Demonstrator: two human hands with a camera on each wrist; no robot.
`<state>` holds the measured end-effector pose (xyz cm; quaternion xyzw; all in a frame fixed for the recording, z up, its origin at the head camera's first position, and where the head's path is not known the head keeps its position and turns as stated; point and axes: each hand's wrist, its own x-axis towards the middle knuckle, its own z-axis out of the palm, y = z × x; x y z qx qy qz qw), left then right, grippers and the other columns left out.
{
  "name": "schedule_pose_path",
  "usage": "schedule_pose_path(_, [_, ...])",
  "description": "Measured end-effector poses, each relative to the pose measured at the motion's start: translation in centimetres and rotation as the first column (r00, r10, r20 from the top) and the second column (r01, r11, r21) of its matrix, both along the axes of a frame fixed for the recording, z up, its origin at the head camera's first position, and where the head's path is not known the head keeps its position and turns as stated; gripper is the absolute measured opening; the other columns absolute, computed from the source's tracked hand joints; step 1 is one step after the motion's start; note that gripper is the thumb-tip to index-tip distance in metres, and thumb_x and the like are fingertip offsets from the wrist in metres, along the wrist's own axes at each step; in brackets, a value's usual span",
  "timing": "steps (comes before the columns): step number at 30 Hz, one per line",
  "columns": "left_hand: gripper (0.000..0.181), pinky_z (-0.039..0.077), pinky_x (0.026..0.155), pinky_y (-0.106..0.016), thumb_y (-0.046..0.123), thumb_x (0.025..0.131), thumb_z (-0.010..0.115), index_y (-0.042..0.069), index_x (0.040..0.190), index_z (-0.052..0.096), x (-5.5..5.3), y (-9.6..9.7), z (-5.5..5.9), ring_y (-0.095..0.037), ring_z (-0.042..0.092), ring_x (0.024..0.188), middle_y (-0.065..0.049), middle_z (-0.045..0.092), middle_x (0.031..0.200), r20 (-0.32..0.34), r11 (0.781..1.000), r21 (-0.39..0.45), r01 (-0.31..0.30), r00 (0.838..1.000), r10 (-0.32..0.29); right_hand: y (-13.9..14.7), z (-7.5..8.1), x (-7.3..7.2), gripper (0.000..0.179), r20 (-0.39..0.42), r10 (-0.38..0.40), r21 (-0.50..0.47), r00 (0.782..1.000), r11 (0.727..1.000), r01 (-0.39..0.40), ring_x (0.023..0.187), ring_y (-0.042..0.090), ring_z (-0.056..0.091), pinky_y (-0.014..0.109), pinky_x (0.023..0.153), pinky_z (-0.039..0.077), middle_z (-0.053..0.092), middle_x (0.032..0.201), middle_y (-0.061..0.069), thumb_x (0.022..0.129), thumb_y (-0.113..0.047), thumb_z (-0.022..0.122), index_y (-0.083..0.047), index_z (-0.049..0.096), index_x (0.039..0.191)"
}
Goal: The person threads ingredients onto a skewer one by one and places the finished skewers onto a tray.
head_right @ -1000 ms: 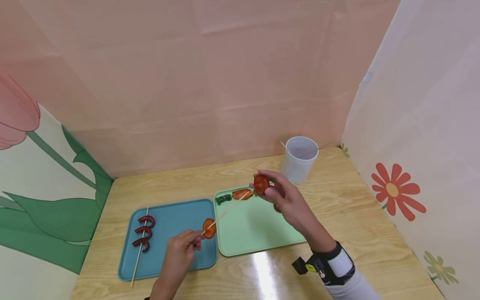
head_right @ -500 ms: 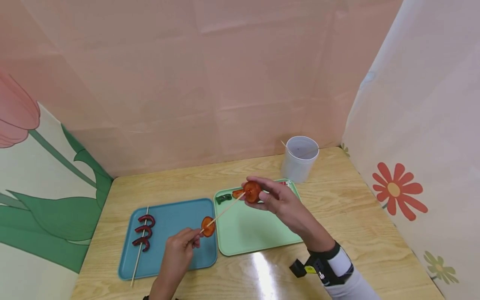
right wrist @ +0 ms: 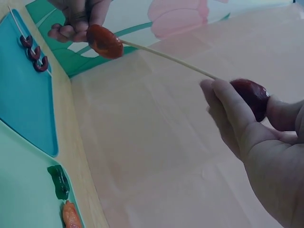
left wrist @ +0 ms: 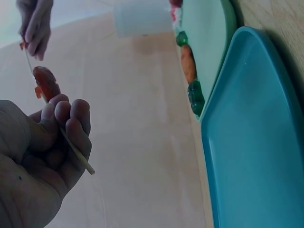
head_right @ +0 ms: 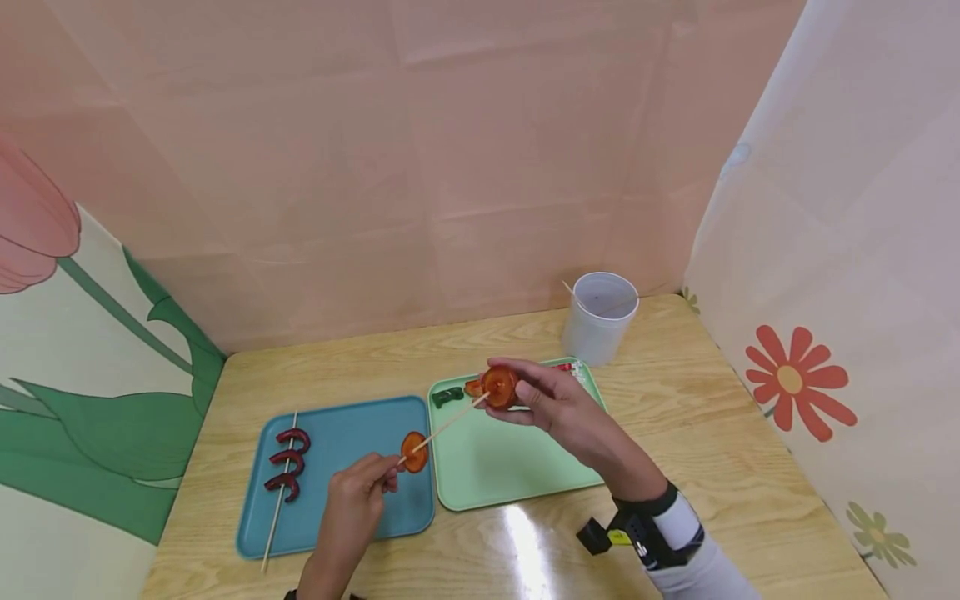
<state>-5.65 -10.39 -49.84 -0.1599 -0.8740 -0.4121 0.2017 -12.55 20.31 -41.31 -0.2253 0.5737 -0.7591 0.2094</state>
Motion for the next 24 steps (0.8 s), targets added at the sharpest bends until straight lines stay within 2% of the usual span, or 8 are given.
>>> schedule_pose_path(4, [0.046, 0.047, 0.054, -0.007, -0.035, 0.068, 0.058, 0.0, 0.09, 0.079, -0.1, 0.1, 0.0, -0.002, 0.061, 0.06, -0.004, 0.068, 0.07, -0.01, 1.0, -0.001, -0.002, 1.0, 0.002, -0.1, 0.0, 0.0, 0.045, -0.021, 0.009, 0.048, 1.0, 0.999, -0.008, 0.123, 0.027, 0.067, 0.039, 0.104, 0.055, 0.052, 0.146, 0.009, 0.112, -0.008, 0.034, 0.005, 0.036, 0.154])
schedule_pose_path(7, [0.048, 0.047, 0.054, -0.006, -0.036, 0.066, 0.057, 0.0, 0.089, 0.08, -0.2, 0.1, 0.0, -0.002, 0.061, 0.06, -0.003, 0.068, 0.07, -0.015, 1.0, -0.004, -0.009, 1.0, 0.008, -0.1, 0.0, 0.1, 0.044, -0.085, -0.035, 0.131, 0.996, 0.99, 0.046, 0.121, 0.025, 0.069, 0.034, 0.106, 0.055, 0.053, 0.149, 0.008, 0.112, -0.01, 0.037, -0.001, 0.04, 0.155])
schedule_pose_path(10, [0.049, 0.047, 0.054, -0.006, -0.036, 0.066, 0.056, 0.0, 0.089, 0.08, -0.2, 0.2, 0.0, -0.002, 0.062, 0.06, -0.002, 0.069, 0.072, -0.012, 1.0, 0.003, -0.011, 1.0, 0.011, -0.2, 0.0, 0.2, 0.046, -0.151, -0.08, 0.176, 0.985, 0.979, 0.107, 0.122, 0.024, 0.068, 0.032, 0.105, 0.055, 0.05, 0.153, 0.012, 0.111, -0.008, 0.04, -0.005, 0.038, 0.157])
schedule_pose_path(14, [0.049, 0.048, 0.054, -0.006, -0.037, 0.067, 0.056, -0.001, 0.09, 0.08, -0.2, 0.4, 0.1, -0.003, 0.062, 0.06, -0.002, 0.07, 0.073, -0.006, 1.0, 0.021, -0.012, 1.0, 0.012, -0.7, 0.1, 0.3, 0.052, -0.155, -0.151, 0.184, 0.976, 0.967, 0.179, 0.129, 0.017, 0.063, 0.036, 0.101, 0.057, 0.047, 0.155, 0.017, 0.106, -0.003, 0.052, -0.003, 0.038, 0.156])
schedule_pose_path(18, [0.048, 0.048, 0.054, -0.006, -0.037, 0.067, 0.056, -0.002, 0.091, 0.08, -0.2, 0.5, 0.2, -0.003, 0.063, 0.06, -0.002, 0.07, 0.073, -0.018, 1.0, 0.024, -0.01, 1.0, 0.01, -1.2, 0.2, 0.4, 0.056, -0.152, -0.228, 0.23, 0.962, 0.938, 0.258, 0.128, 0.01, 0.062, 0.034, 0.097, 0.059, 0.053, 0.151, 0.013, 0.099, -0.005, 0.064, 0.0, 0.044, 0.152])
schedule_pose_path(24, [0.048, 0.048, 0.054, -0.006, -0.037, 0.065, 0.058, -0.002, 0.089, 0.08, -0.2, 0.4, 0.1, -0.003, 0.062, 0.059, -0.002, 0.069, 0.071, -0.08, 0.999, -0.009, -0.036, 0.996, 0.035, -1.7, 0.2, 0.6, 0.057, -0.152, -0.26, 0.259, 0.953, 0.921, 0.293, 0.117, 0.014, 0.069, 0.033, 0.094, 0.06, 0.061, 0.145, 0.004, 0.096, -0.006, 0.069, -0.001, 0.05, 0.149])
